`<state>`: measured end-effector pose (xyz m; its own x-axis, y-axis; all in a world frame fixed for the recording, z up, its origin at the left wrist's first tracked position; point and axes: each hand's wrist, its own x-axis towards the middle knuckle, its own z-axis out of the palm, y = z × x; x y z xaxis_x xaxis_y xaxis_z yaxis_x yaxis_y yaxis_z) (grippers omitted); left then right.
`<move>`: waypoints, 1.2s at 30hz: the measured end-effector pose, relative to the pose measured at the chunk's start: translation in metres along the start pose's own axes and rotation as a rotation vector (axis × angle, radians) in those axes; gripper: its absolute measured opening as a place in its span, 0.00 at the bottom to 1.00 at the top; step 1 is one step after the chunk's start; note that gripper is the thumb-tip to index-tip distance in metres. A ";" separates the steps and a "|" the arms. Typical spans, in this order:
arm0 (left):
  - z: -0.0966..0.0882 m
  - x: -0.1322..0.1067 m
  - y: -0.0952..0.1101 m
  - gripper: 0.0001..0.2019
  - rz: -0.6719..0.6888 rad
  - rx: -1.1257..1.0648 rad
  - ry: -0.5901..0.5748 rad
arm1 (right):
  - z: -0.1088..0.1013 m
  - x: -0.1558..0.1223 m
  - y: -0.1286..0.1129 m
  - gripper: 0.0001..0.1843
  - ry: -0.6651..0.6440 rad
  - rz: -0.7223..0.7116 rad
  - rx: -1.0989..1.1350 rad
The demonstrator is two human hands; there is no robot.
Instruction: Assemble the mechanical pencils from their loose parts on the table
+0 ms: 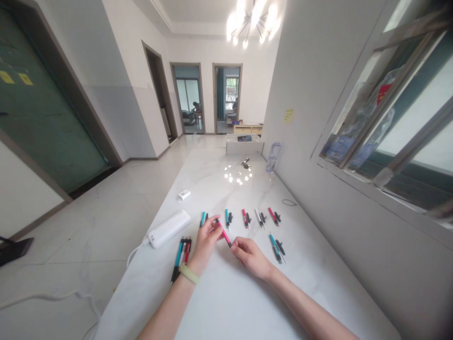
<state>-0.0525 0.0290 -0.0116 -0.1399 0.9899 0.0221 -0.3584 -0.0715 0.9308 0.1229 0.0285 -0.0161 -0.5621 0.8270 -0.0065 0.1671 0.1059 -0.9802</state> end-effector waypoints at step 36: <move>-0.087 0.003 0.051 0.15 0.006 1.428 -0.199 | -0.004 0.003 0.005 0.19 0.036 0.008 -0.158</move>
<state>-0.1513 0.0180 0.0041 0.0332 0.9989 -0.0337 0.8712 -0.0124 0.4908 0.1254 0.0334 -0.0199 -0.5311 0.8473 -0.0046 0.2987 0.1821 -0.9368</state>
